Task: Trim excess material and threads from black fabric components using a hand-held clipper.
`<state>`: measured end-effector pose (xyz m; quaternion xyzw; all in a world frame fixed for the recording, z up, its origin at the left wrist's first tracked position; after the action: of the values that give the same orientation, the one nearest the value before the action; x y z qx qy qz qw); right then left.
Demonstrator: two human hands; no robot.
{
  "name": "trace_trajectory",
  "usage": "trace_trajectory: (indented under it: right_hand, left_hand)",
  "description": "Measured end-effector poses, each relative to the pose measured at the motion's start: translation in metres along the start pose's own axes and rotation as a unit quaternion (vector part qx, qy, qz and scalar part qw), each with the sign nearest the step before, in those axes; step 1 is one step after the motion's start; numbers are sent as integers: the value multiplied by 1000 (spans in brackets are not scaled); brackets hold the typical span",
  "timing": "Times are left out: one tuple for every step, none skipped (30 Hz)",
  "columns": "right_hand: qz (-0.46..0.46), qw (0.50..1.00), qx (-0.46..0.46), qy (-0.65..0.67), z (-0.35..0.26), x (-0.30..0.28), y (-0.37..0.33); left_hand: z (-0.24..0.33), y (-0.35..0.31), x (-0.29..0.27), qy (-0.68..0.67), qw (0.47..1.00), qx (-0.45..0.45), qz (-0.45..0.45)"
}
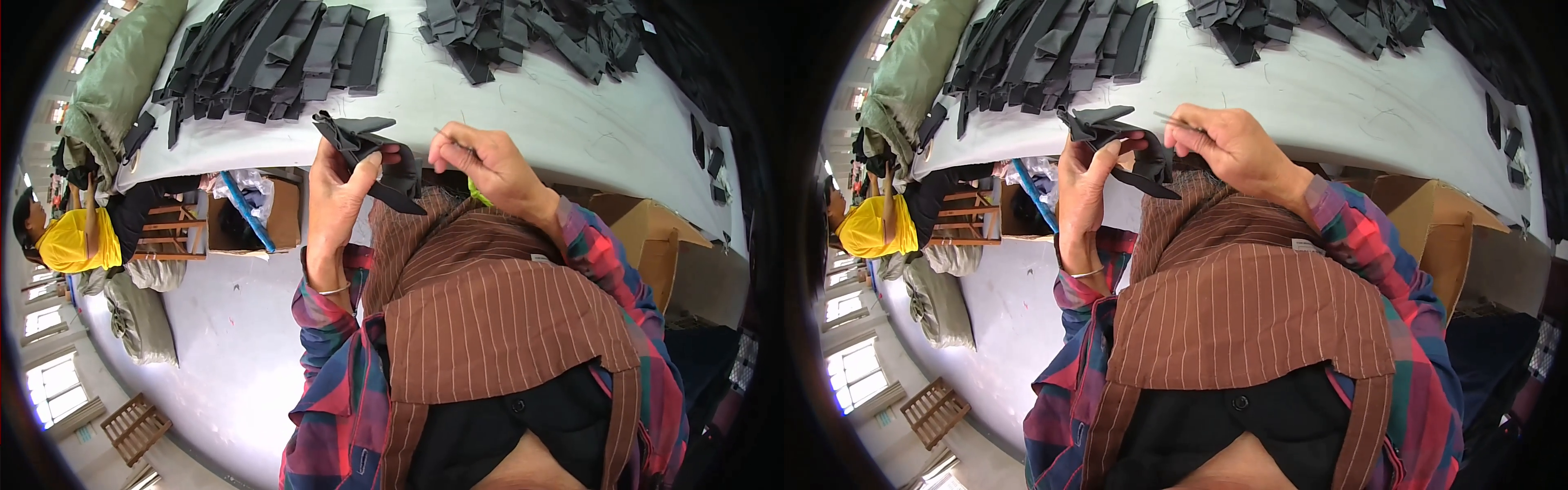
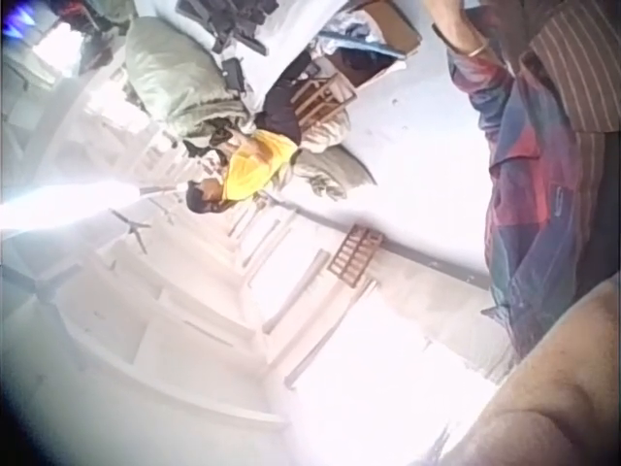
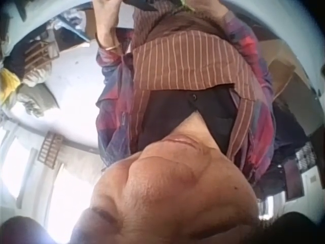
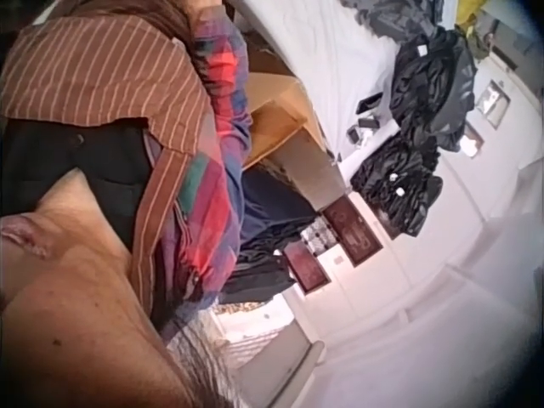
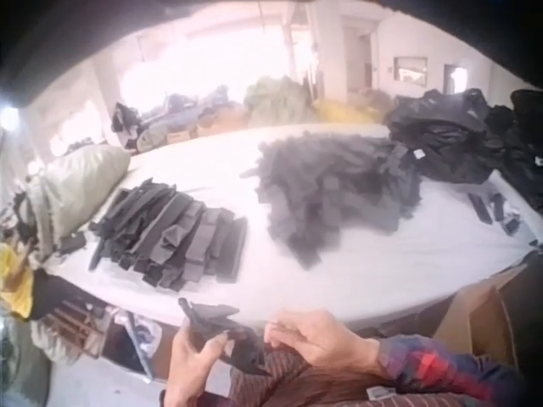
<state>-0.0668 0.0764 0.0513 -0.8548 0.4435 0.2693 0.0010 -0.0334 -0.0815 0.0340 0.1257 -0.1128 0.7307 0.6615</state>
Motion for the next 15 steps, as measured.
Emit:
trace_trajectory:
  right_hand:
    - [1,1000,-13,-7,-5,3,-1]
    - [2,1000,-27,-14,-10,5,-3]
    - [-27,999,12,-44,-7,7,-4]
    - [-26,999,10,-45,-7,7,-5]
    - [10,992,-41,-122,-15,3,-5]
    - [47,975,-91,-198,-25,-1,-6]
    - [49,974,-92,-200,-28,-4,-6]
    - [68,974,-100,-193,-36,-11,-8]
    - [80,974,-117,-179,-48,-12,-8]
    - [79,973,-127,-178,-55,-14,-9]
    - [75,979,-93,-165,-54,-18,-7]
    - [71,984,-60,-152,-51,-23,-5]
    - [86,986,-45,-136,-35,-28,-9]
    - [92,985,-49,-140,-27,-34,-8]
    - [73,993,0,-92,-18,-33,-5]
  left_hand:
    - [2,0,0,0,1000,2,-1]
    - [3,0,0,-1,1000,2,3]
    - [4,0,-1,-2,1000,1,6]
    - [5,0,-1,-1,1000,3,5]
    - [7,-1,-2,-23,1000,3,8]
    - [7,0,-2,-44,999,3,10]
    - [8,-1,-8,-123,992,2,-2]
    - [9,-2,-19,-201,980,1,-15]
    - [10,-7,-39,-372,928,17,0]
    - [12,-9,-56,-408,912,11,31]
    - [-13,-7,-85,-284,956,26,70]
    - [-33,-2,-110,-154,981,40,111]
    - [-36,-4,-67,-115,991,-66,5]
    - [-38,-20,-25,-70,978,-170,-99]
    - [-32,-33,-11,-107,960,-193,-172]
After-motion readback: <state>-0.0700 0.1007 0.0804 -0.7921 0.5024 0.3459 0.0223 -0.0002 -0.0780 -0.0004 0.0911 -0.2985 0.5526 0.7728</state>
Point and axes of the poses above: each hand's wrist, its own y-axis towards the middle knuckle, its own x-axis out of the palm, z = x × y, the point moved 9 cm from there along y, towards the middle knuckle, and after that the axes turned 9 degrees about -y, right-handed, at the moved point
